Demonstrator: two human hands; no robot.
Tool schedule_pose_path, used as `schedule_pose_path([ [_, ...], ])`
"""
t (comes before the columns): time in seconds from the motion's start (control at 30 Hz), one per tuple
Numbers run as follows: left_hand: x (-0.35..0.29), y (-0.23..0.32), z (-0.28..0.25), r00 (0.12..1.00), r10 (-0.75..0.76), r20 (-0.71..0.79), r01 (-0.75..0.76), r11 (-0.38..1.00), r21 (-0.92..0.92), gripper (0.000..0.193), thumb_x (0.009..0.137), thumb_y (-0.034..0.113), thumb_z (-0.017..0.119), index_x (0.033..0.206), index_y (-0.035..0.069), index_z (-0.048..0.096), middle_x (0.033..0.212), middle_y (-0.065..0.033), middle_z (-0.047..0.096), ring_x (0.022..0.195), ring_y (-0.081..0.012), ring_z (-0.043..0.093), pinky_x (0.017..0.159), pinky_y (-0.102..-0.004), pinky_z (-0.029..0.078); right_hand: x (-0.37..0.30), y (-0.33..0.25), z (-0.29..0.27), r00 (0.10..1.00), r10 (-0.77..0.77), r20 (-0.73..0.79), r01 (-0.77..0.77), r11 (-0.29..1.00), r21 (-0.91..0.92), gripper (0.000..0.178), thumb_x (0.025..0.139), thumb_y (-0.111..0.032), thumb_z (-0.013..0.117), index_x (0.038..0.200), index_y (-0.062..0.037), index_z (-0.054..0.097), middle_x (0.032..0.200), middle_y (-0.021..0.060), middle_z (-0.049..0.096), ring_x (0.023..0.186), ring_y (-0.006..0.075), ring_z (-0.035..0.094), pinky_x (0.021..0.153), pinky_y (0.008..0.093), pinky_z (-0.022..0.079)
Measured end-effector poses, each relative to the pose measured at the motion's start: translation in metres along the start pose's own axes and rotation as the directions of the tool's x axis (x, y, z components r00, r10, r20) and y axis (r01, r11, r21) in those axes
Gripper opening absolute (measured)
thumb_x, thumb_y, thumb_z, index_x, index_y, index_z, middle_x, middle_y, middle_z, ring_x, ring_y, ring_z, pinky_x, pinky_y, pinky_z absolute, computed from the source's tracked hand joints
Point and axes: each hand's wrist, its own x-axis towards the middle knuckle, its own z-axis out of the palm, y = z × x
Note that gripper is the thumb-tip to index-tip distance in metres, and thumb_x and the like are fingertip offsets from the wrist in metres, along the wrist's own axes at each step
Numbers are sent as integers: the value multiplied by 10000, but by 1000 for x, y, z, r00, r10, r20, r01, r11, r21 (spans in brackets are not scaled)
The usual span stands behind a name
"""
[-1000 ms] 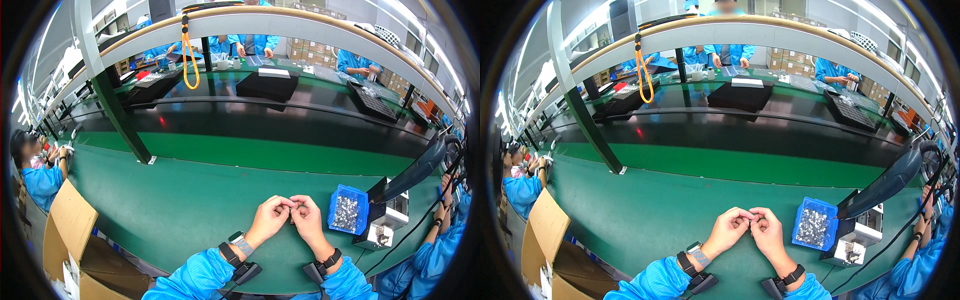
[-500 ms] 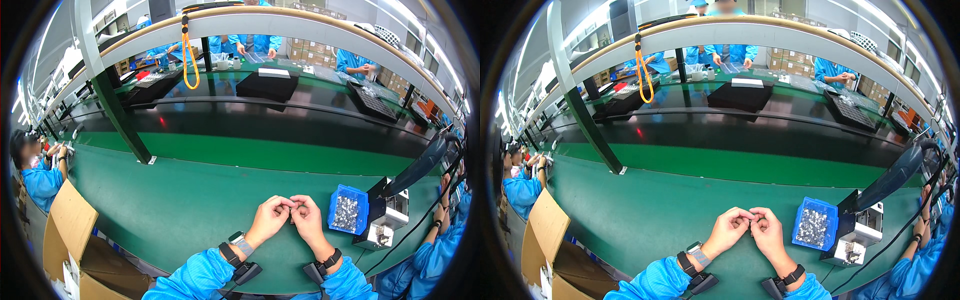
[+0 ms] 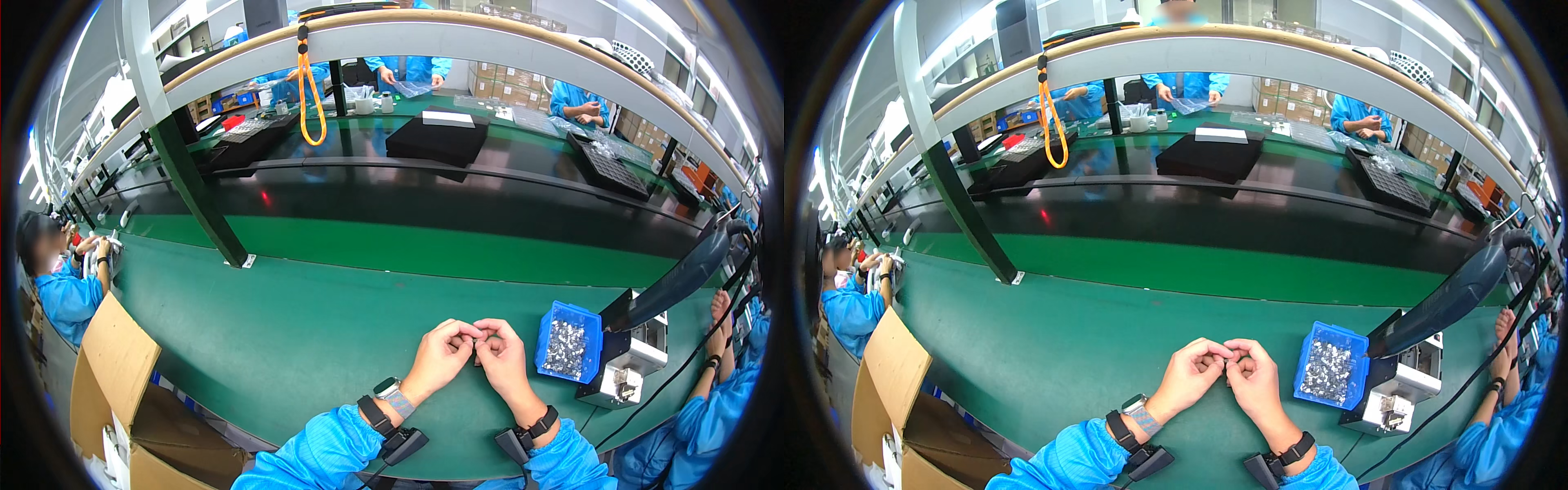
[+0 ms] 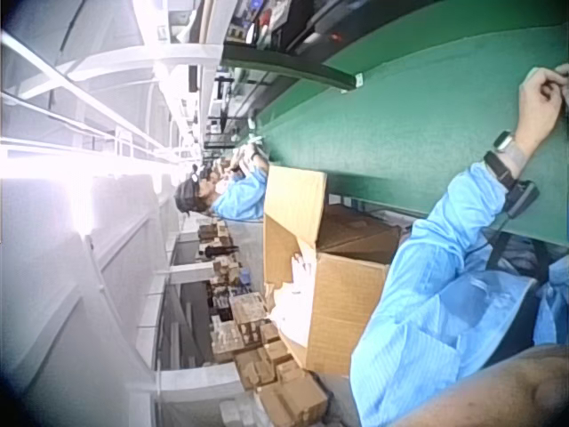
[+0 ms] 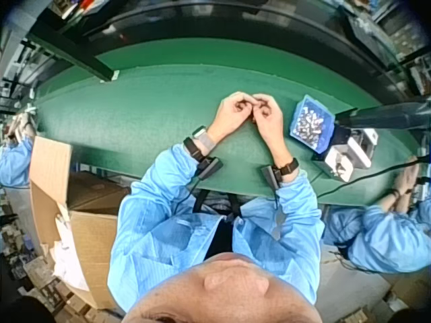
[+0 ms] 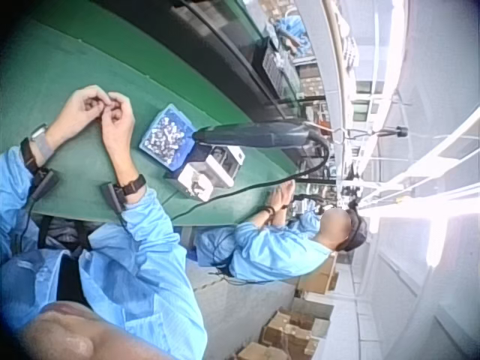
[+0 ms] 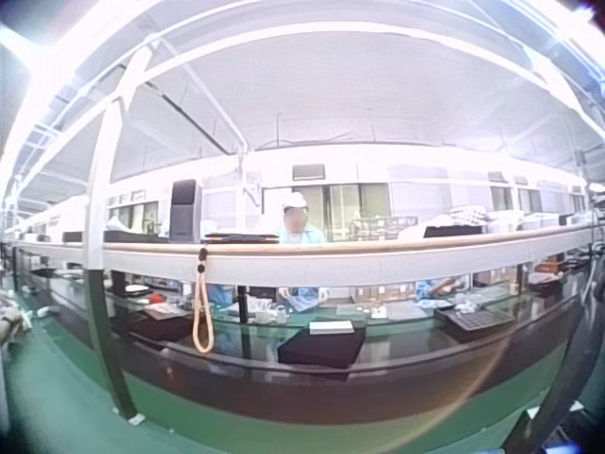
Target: Assemble wires and components into a white curved plastic electronic housing unit and secure them using an electric screwdriver.
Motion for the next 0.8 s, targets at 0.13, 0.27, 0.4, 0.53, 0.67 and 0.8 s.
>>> schedule_pose_path([
  [0.13,0,-3,0,1000,3,6,-3,1000,-12,129,935,-58,574,1004,-13,673,1029,-51,633,843,-76,628,732,-219,526,-1,-2,2,1000,-2,-20,2,1000,14,290,881,89,572,1161,16,591,915,30,593,660,50,586,571,196,506],
  [0.27,0,-4,0,1000,2,9,-2,1000,3,133,936,-60,572,1011,-11,670,1035,-54,635,853,-78,633,735,-221,528,0,0,1,1000,-5,-20,6,1000,19,286,884,87,574,1160,17,590,920,34,596,661,52,588,570,197,504],
  [0.4,0,-3,0,1000,-2,8,2,1000,10,134,934,-59,571,1012,-11,669,1044,-58,640,857,-80,636,738,-223,531,0,0,1,1000,-7,-19,7,1000,19,285,885,86,574,1161,15,591,923,34,598,660,53,589,568,198,502],
  [0.53,0,-1,-1,1000,-15,8,14,1000,26,134,933,-55,573,1015,-11,670,1045,-57,640,862,-80,635,740,-223,531,0,0,1,1000,12,-29,-11,1000,6,291,880,87,579,1160,11,596,924,32,599,660,49,588,570,197,495],
  [0.67,0,1,0,1000,-17,7,17,1000,0,131,934,-50,576,1016,-12,670,1037,-52,636,857,-79,632,739,-223,529,0,2,-1,999,-7,-35,7,1000,-16,297,874,88,587,1160,9,597,925,32,600,665,45,589,577,198,490],
  [0.8,-1,2,0,1000,-10,-2,11,1000,16,121,937,-42,575,1010,-15,668,1027,-52,636,845,-83,636,734,-224,531,-1,4,-2,1000,-9,-9,9,1000,-29,289,894,77,582,1174,9,576,958,43,598,675,55,592,581,207,499],
])
